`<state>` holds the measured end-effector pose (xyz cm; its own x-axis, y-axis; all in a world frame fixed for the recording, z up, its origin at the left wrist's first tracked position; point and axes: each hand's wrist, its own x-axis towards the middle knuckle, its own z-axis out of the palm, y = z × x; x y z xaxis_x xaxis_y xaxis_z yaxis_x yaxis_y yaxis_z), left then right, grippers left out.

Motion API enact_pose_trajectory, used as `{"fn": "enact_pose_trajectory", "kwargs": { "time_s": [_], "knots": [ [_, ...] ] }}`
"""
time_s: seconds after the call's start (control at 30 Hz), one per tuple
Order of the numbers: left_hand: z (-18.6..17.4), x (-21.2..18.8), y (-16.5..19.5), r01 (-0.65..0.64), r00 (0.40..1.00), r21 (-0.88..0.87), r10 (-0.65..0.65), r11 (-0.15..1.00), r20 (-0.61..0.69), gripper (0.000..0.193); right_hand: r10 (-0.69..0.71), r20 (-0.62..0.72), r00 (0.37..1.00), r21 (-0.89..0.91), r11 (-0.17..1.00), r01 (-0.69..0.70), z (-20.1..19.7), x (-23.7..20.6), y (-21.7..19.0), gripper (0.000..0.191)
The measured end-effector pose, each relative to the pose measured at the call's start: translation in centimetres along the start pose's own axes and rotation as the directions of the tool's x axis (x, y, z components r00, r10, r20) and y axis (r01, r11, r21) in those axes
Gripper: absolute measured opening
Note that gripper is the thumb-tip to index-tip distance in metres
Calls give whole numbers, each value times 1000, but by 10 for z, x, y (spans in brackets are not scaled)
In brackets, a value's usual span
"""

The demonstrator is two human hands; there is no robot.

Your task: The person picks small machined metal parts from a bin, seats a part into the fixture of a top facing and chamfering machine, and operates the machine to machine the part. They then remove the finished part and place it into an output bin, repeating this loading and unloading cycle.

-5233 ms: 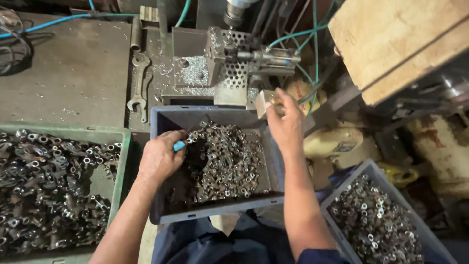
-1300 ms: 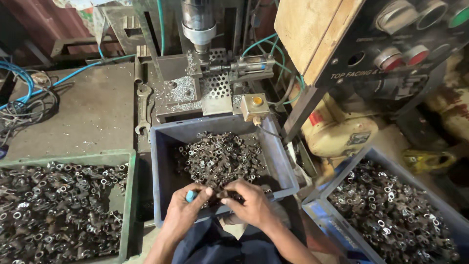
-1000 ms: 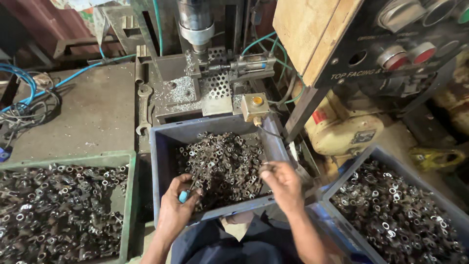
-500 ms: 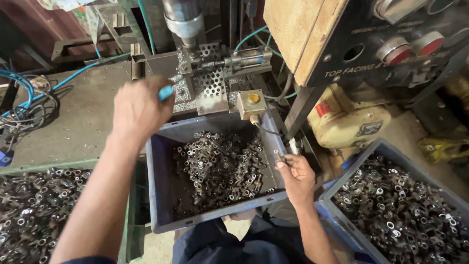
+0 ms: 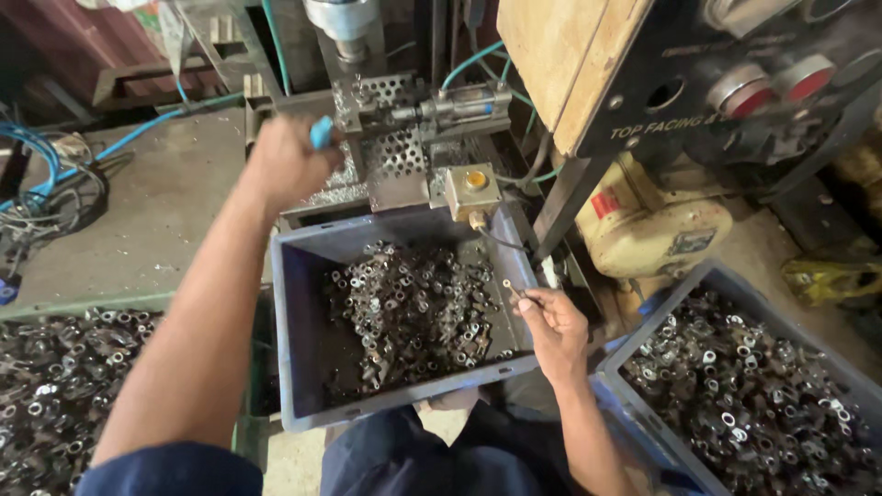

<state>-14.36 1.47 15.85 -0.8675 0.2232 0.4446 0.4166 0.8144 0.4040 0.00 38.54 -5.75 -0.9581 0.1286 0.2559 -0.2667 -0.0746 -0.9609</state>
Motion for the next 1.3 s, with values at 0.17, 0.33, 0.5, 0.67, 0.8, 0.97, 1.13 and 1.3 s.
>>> {"fn": "enact_pose_trajectory", "kwargs": {
  "time_s": [0.17,0.33,0.5,0.67,0.8,0.97,1.13,1.3],
  "knots": [
    [41,-104,-11,181,981,-346,-196,921,-8,19,50,-33,998,-28,998,-51,0,4,-15,18],
    [66,-187,-6,427,897,-249,-442,869,-4,27,186,29,982,260,947,-187,37,32,-37,20],
    [75,-203,-2,274,945,-198,-302,941,-128,24,263,158,952,347,888,-303,126,99,-53,23],
    [73,-198,0,320,932,-203,-346,926,-109,24,318,69,945,349,880,-322,198,171,-42,16],
    [70,-198,2,342,928,-199,-364,918,-84,25,294,30,955,461,844,-274,221,216,-10,16],
    [71,-198,1,327,931,-218,-352,920,-91,23,288,-8,958,488,837,-247,229,248,25,18],
    [71,-198,2,346,923,-232,-374,909,-89,23,260,60,964,475,842,-257,233,253,17,24],
    [69,-196,3,326,929,-253,-359,911,-96,24,235,287,929,-41,972,-233,196,211,-32,53]
  ]
}}
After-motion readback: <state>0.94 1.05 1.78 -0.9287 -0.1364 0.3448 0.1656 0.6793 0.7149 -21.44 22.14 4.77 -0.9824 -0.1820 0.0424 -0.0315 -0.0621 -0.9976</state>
